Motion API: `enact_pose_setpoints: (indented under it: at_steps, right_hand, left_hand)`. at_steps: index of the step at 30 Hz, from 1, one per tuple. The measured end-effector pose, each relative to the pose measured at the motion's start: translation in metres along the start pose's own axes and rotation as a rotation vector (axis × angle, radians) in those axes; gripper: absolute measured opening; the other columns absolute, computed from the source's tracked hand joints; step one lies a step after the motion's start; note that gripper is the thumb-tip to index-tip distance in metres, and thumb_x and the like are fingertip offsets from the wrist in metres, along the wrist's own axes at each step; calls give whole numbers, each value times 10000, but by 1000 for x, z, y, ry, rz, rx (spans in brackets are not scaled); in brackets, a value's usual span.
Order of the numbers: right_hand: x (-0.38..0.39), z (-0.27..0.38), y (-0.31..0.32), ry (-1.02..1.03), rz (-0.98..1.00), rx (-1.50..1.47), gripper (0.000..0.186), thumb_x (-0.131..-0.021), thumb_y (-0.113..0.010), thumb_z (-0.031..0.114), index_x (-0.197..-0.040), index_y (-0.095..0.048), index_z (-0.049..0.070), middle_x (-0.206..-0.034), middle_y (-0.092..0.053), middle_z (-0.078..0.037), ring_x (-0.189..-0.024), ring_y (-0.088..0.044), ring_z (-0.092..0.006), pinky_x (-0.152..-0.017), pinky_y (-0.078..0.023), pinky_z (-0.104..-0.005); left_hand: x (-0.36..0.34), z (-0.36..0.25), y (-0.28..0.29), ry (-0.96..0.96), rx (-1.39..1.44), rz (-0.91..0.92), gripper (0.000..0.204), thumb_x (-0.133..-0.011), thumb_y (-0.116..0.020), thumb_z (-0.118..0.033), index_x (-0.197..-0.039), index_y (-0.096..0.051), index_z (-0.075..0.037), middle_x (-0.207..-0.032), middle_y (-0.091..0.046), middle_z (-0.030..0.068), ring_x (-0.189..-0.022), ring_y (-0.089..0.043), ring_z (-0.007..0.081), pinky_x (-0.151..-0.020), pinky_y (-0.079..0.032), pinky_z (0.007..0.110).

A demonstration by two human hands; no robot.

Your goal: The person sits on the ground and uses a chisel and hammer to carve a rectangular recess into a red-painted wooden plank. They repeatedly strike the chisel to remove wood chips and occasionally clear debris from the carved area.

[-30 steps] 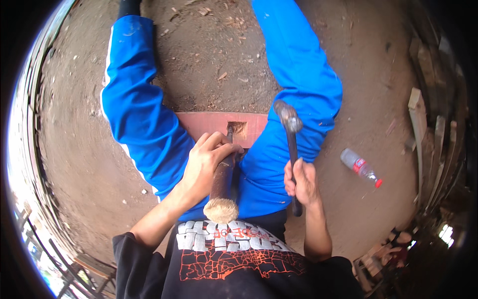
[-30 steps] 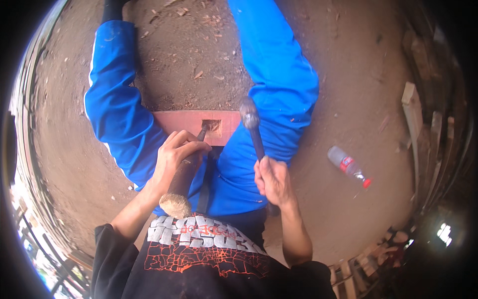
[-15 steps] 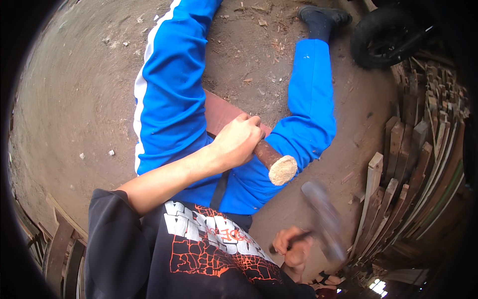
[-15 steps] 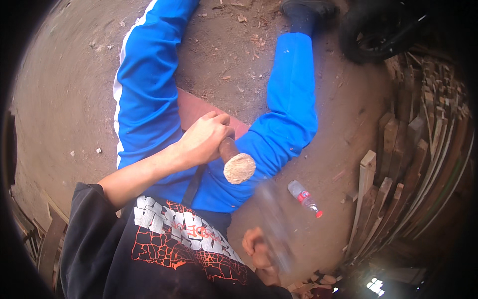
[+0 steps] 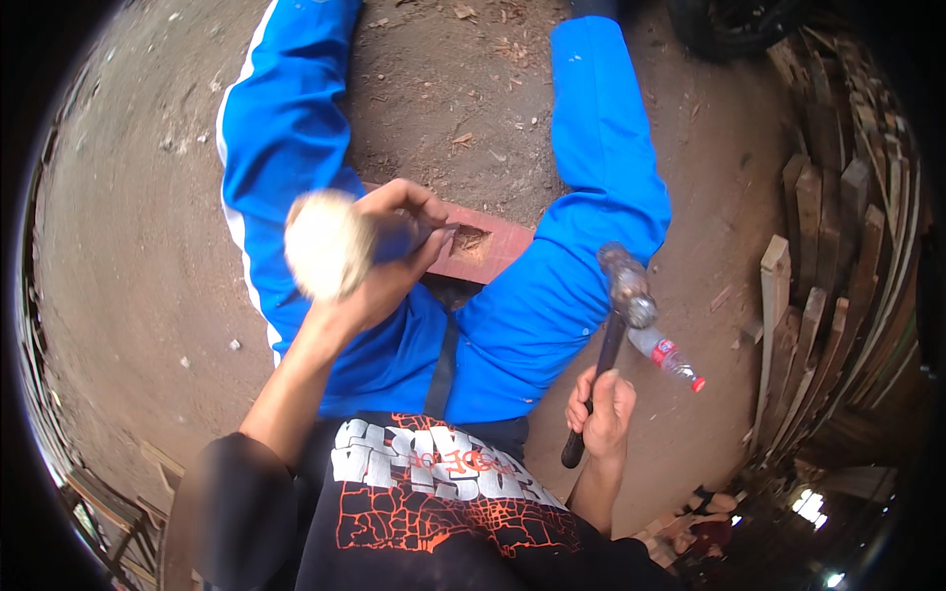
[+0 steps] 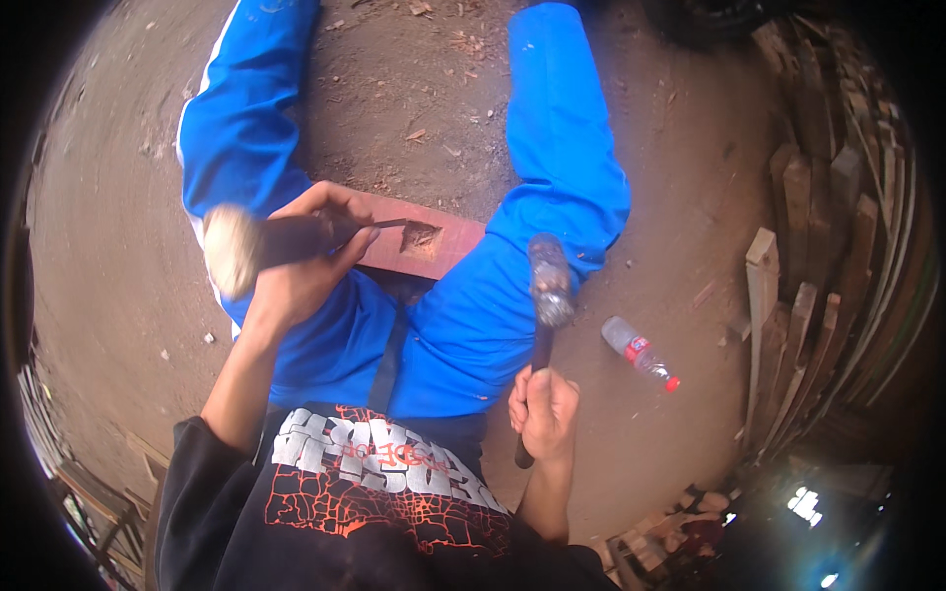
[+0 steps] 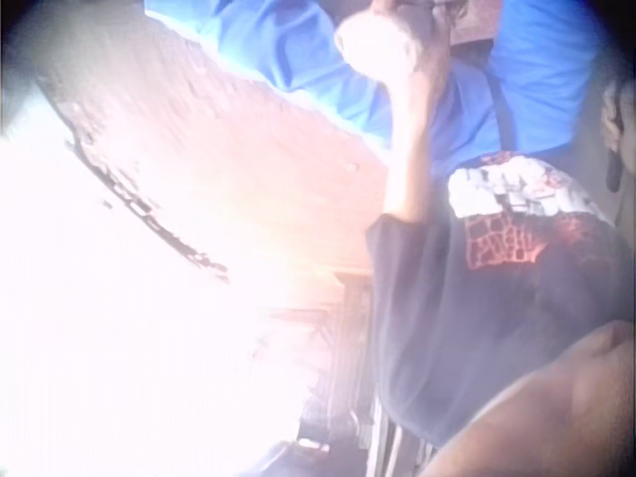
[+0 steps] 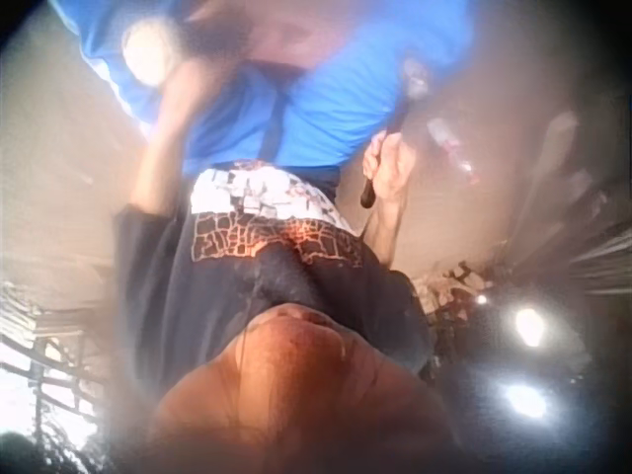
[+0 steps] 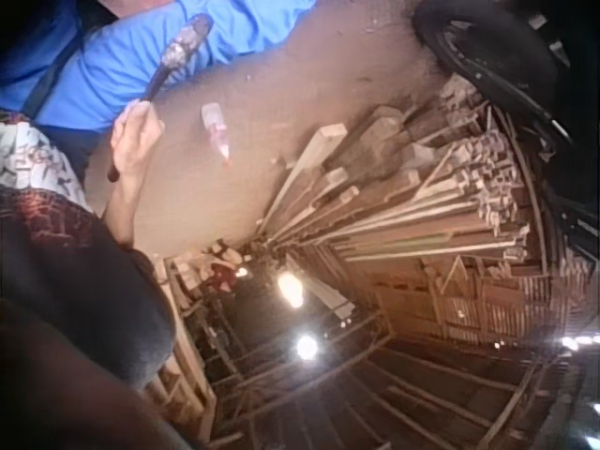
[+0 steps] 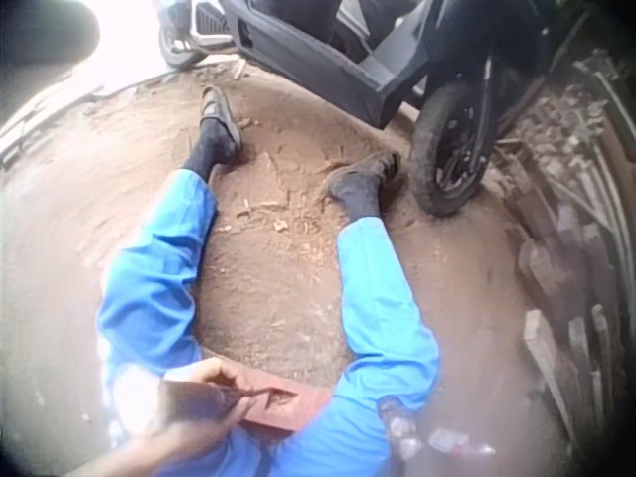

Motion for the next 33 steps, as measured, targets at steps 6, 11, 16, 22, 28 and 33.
enact_pose_setpoints:
  at_steps: [6,11,16,22,28,33]
  right_hand:
    - [-21,-40,-6,-150,32,-74,493,-1038,-430,431,-727,-479,51,-529,-440,-3,-434,-422,-56,-395,-354,-224]
    - [-33,-52,1,-132,65,-53,488,-1043,-408,440,-739,-461,61,-516,-419,11,-417,-400,-55,-393,-344,-214]
    - [-50,-55,11,-96,67,-16,503,-1035,-417,463,-731,-460,64,-517,-418,16,-418,-390,-46,-390,-328,-210]
    - [-67,-54,18,-86,70,27,466,-1013,-519,371,-704,-542,23,-496,-458,-8,-456,-452,-86,-437,-352,-298]
    - [-74,-60,24,-74,105,-48,453,-1003,-541,360,-701,-556,22,-500,-457,-9,-460,-438,-85,-445,-347,-294]
    - [-78,-65,27,-87,127,-89,475,-997,-552,364,-669,-546,20,-501,-456,-7,-468,-432,-78,-448,-350,-294]
  left_hand:
    - [18,-2,0,-47,-171,67,196,-768,-765,32,-861,-610,-43,-889,-714,72,-889,-696,154,-809,-536,272]
    - [20,-13,-16,-236,-210,85,198,-701,-708,79,-823,-614,-46,-852,-678,77,-837,-676,232,-754,-531,312]
    - [18,-24,-29,-312,-305,108,195,-678,-695,86,-794,-607,-43,-841,-670,70,-821,-662,242,-753,-531,320]
    - [20,-25,-47,-331,-344,150,209,-665,-708,94,-790,-612,-43,-824,-676,82,-809,-665,249,-765,-540,330]
    - [26,-19,-60,-357,-433,222,227,-656,-721,106,-787,-620,-49,-829,-679,72,-822,-668,249,-756,-551,325]
    - [30,-20,-70,-445,-541,271,198,-680,-750,60,-775,-615,-50,-821,-682,80,-858,-677,270,-759,-544,341]
Point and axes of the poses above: each hand's wrist, its own x-axis away from the middle knuckle, its own y-axis out of the back of the hand, z = x × y, the point moved 5 cm from there along -x, towards the middle knuckle
